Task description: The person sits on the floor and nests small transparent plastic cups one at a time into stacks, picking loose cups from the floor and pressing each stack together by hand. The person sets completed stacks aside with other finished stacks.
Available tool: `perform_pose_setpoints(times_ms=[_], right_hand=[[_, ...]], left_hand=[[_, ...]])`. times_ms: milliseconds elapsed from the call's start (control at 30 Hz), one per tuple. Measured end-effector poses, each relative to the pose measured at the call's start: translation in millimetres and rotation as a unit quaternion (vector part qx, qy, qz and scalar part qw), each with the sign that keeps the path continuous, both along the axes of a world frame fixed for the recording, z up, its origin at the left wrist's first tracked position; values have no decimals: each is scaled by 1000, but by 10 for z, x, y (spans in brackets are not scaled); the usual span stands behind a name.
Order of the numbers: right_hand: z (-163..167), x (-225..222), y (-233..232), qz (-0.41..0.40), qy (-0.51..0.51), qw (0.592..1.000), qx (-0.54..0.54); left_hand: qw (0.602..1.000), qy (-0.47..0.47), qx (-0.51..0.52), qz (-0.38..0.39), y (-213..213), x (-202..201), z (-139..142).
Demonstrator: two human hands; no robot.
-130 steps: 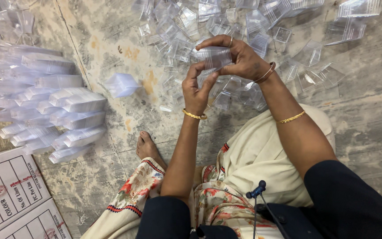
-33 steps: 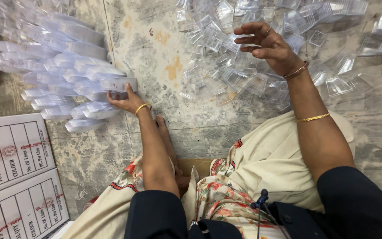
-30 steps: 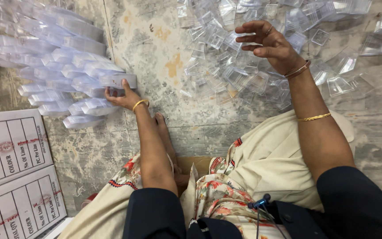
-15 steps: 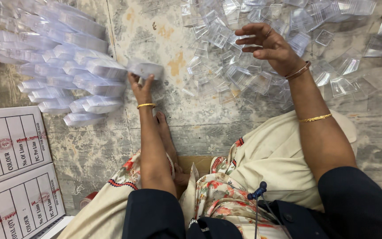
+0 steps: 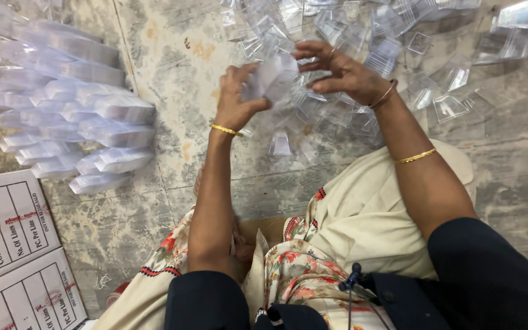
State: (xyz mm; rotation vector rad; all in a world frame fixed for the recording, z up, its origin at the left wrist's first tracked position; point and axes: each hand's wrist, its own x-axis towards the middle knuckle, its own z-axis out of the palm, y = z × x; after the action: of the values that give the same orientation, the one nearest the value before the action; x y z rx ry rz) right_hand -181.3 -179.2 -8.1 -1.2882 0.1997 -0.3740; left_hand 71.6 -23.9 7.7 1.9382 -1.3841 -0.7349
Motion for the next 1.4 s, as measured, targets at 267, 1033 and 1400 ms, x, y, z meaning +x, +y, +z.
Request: perform_pose_setpoints(times_ms=[267, 1033, 1400], right_hand=[[109, -38, 44, 32, 81, 996, 12], [-6, -144, -91, 34, 54, 998, 1], [-123, -173, -126, 79, 45, 996, 5]], left_hand=[[989, 82, 104, -70, -162, -283, 230], [981, 117, 137, -76, 19, -431, 240], [983, 108, 129, -79, 31, -496, 310]])
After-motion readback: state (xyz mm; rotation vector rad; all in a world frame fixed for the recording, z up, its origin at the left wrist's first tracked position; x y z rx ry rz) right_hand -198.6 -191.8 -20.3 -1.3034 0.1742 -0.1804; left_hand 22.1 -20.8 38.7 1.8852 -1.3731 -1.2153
